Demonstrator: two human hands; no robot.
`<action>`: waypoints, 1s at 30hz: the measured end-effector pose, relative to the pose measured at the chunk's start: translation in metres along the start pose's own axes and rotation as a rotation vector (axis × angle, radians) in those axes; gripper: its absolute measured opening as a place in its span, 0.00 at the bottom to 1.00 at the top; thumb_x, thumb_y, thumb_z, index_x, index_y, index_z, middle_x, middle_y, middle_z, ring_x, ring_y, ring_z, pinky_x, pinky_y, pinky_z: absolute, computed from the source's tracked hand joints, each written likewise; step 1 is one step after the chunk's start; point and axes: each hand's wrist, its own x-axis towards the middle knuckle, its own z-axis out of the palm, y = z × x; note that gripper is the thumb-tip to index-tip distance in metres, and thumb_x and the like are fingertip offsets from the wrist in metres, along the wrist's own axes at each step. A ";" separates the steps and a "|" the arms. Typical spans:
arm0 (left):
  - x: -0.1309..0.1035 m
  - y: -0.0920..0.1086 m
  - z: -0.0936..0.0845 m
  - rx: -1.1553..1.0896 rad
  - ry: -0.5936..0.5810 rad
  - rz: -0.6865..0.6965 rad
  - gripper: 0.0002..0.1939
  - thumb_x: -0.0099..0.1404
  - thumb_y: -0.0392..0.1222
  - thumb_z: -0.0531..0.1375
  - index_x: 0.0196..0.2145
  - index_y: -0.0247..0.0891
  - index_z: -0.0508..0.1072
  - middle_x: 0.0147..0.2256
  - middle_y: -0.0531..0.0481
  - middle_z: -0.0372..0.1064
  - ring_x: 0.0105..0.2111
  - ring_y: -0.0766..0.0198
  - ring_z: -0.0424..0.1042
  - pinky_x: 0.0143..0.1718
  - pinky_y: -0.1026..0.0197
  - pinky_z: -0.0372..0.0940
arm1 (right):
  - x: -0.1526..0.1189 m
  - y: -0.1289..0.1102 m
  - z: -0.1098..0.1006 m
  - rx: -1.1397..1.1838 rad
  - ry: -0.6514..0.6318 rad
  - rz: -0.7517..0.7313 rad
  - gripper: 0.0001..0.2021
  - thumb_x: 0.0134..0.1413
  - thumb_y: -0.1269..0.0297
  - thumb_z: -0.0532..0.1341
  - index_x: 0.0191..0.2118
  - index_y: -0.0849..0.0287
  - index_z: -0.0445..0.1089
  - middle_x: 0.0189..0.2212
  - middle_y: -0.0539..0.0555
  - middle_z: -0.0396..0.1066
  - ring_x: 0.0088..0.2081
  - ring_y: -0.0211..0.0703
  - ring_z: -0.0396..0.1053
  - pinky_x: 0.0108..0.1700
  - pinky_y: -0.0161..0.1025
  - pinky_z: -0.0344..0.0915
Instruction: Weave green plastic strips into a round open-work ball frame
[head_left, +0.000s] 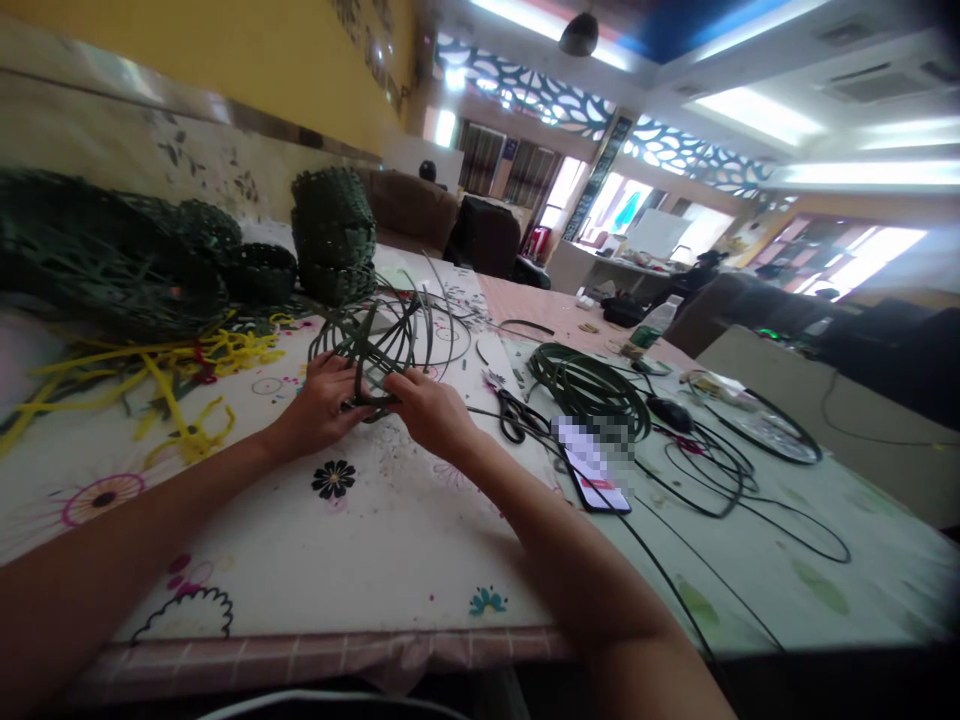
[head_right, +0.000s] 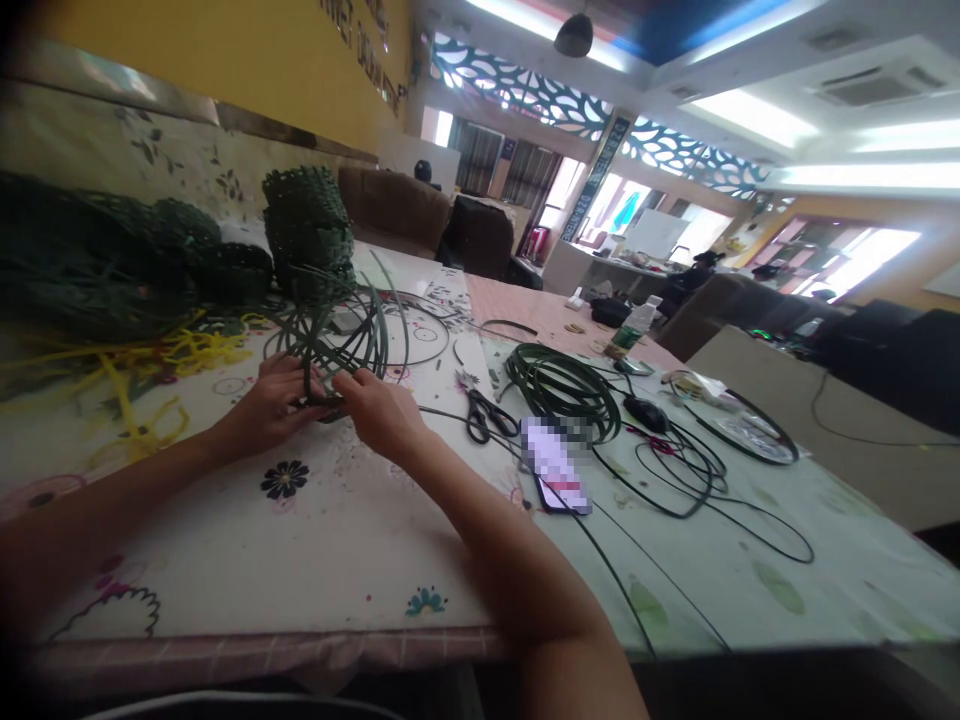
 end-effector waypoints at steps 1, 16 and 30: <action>0.000 -0.001 -0.001 -0.003 -0.008 -0.002 0.10 0.66 0.48 0.59 0.31 0.40 0.73 0.34 0.47 0.74 0.40 0.52 0.68 0.50 0.45 0.56 | 0.000 0.001 0.000 -0.032 -0.003 -0.011 0.06 0.65 0.68 0.56 0.44 0.57 0.68 0.40 0.54 0.69 0.35 0.38 0.64 0.33 0.35 0.51; 0.003 -0.004 -0.009 -0.057 -0.102 0.028 0.12 0.67 0.49 0.58 0.31 0.40 0.73 0.35 0.46 0.74 0.41 0.52 0.69 0.47 0.48 0.58 | 0.000 0.017 0.011 -0.062 0.146 -0.137 0.10 0.69 0.66 0.52 0.36 0.59 0.67 0.36 0.54 0.66 0.35 0.38 0.60 0.37 0.36 0.54; 0.002 -0.007 -0.012 -0.132 -0.225 0.059 0.10 0.67 0.48 0.59 0.32 0.40 0.70 0.36 0.48 0.74 0.44 0.52 0.69 0.52 0.48 0.54 | 0.003 0.020 -0.011 0.220 0.095 -0.278 0.07 0.63 0.74 0.53 0.33 0.57 0.60 0.35 0.52 0.61 0.36 0.38 0.62 0.40 0.34 0.58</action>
